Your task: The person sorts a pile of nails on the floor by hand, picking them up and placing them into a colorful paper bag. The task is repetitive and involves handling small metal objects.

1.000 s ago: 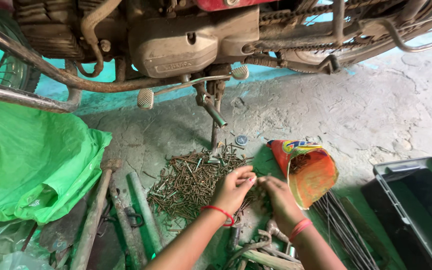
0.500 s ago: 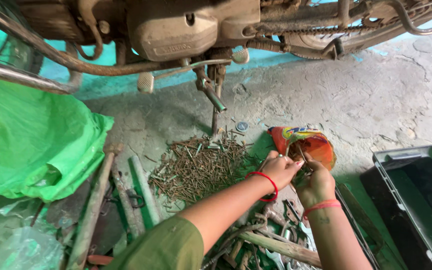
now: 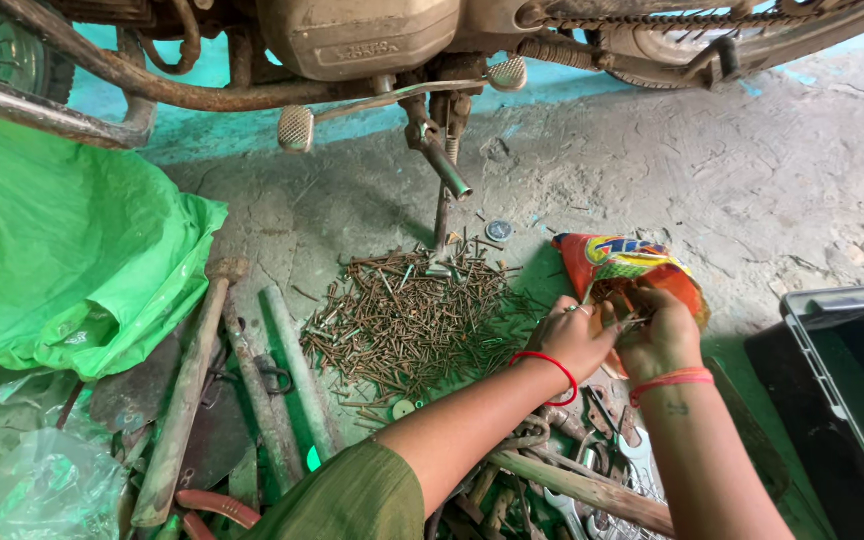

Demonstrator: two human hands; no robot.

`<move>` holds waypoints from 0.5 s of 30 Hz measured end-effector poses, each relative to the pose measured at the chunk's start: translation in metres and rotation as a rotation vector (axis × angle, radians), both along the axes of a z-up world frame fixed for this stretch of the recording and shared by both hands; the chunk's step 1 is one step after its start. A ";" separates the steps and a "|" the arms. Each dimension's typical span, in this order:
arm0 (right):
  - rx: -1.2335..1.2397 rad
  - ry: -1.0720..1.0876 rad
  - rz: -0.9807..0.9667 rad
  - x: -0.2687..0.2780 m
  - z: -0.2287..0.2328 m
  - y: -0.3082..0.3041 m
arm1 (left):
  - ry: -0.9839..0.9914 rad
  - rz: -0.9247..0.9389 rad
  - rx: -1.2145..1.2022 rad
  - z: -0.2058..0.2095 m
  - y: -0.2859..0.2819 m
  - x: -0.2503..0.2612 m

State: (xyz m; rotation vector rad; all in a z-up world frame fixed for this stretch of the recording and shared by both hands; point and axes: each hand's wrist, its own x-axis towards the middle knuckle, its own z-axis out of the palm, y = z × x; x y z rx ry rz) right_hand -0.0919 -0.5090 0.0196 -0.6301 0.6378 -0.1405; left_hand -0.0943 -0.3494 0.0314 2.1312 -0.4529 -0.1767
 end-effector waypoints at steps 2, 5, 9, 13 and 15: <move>0.056 -0.013 0.005 0.007 0.008 0.001 | -0.056 0.007 0.002 0.001 0.005 0.000; 0.082 -0.049 -0.008 0.011 0.011 0.000 | -0.089 0.022 0.009 -0.001 0.011 0.000; 0.174 -0.068 -0.080 0.018 0.009 -0.004 | -0.102 0.012 -0.015 -0.008 0.016 0.002; 0.267 0.009 -0.212 0.014 0.020 0.004 | -0.061 0.005 -0.023 -0.007 0.026 0.002; 0.205 -0.002 -0.225 0.009 0.029 0.010 | 0.009 0.010 -0.055 -0.003 0.031 0.002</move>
